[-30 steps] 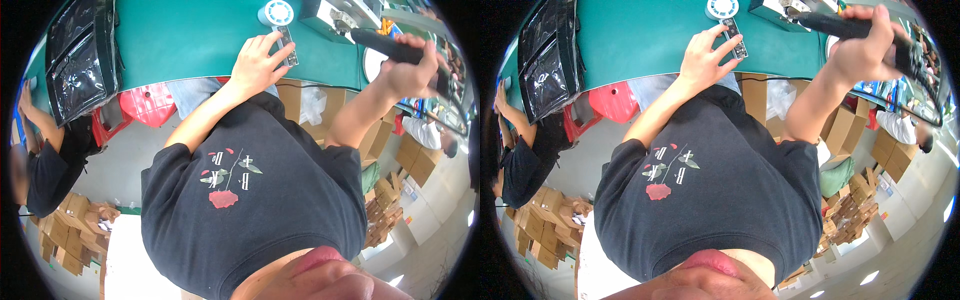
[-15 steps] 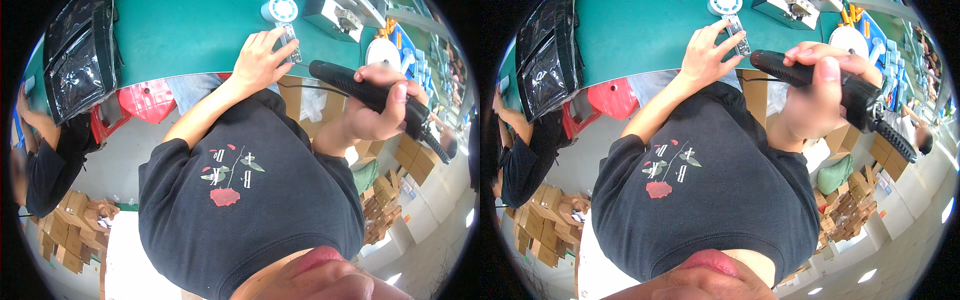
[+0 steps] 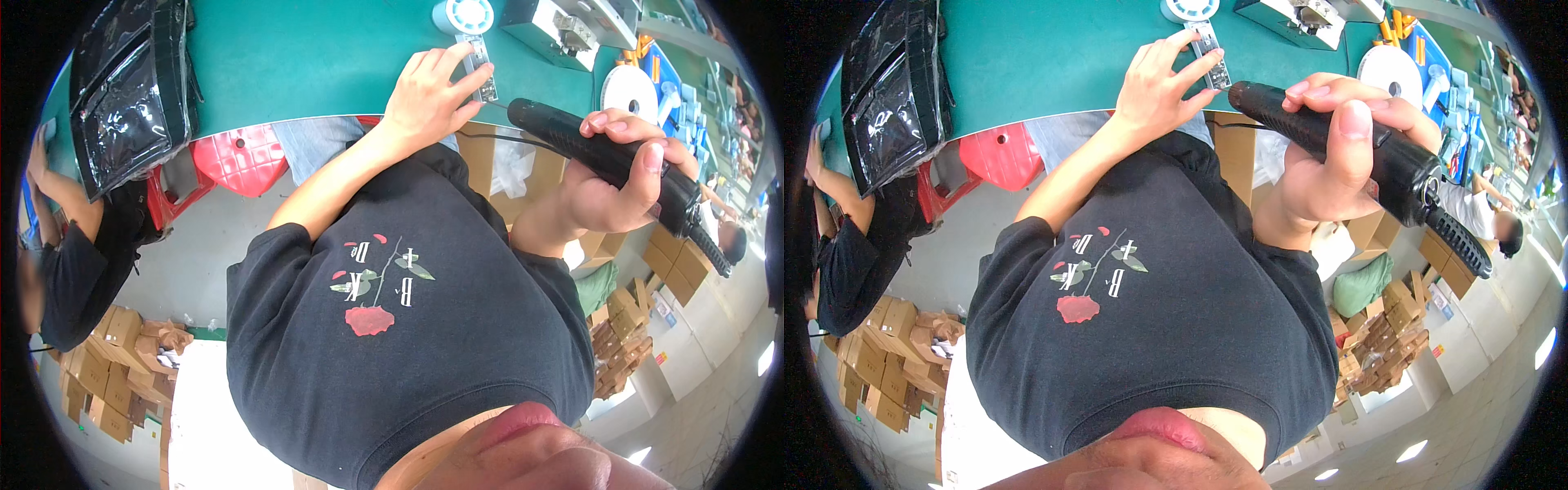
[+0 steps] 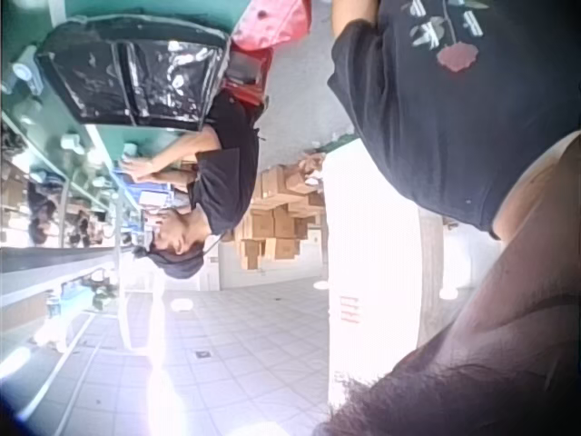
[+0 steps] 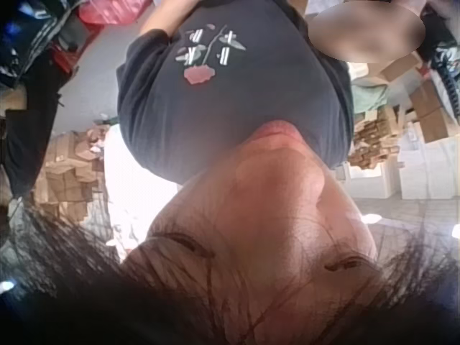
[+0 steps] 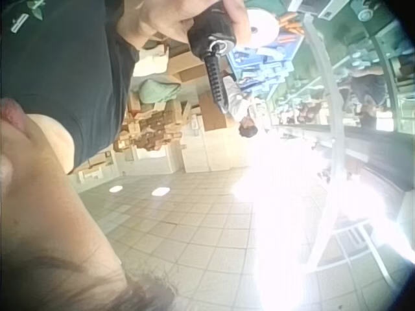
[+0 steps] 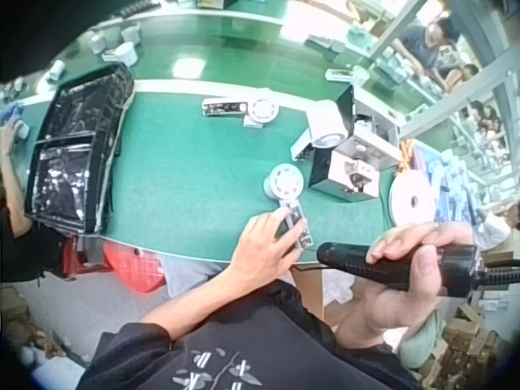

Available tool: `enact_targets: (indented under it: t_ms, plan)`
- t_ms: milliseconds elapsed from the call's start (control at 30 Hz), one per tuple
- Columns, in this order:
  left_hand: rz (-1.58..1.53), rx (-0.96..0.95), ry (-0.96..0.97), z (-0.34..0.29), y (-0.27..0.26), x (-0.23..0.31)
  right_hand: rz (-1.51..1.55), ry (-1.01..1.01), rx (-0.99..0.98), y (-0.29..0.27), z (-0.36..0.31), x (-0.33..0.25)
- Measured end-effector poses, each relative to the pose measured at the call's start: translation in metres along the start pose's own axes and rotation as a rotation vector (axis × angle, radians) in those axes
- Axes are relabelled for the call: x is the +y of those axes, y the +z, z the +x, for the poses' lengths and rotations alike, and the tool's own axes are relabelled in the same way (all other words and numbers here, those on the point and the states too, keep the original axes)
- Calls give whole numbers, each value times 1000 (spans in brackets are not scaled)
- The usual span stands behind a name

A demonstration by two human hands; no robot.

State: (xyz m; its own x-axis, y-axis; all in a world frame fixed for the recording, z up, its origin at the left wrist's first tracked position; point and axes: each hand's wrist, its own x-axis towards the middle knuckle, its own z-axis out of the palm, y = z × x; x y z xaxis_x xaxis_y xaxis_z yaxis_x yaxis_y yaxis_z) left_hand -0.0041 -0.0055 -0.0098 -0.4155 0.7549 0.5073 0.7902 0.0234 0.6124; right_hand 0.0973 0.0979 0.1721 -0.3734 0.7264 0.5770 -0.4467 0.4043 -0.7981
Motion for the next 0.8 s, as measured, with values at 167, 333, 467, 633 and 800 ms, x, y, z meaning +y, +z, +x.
enact_targets:
  t_ms: [167,333,467,633,800]
  plan:
    - [-5,8,5,0,1,0,-102,2,-55,-5,1,3]
    - [-9,20,12,-1,2,-1,-126,20,-80,-5,1,3]
    - [-10,18,11,0,2,-1,-152,15,-91,-4,0,2]
    - [-18,22,26,1,0,0,-98,7,-46,-1,-2,3]
    - [-11,24,28,1,1,-1,15,0,-35,-1,-2,6]
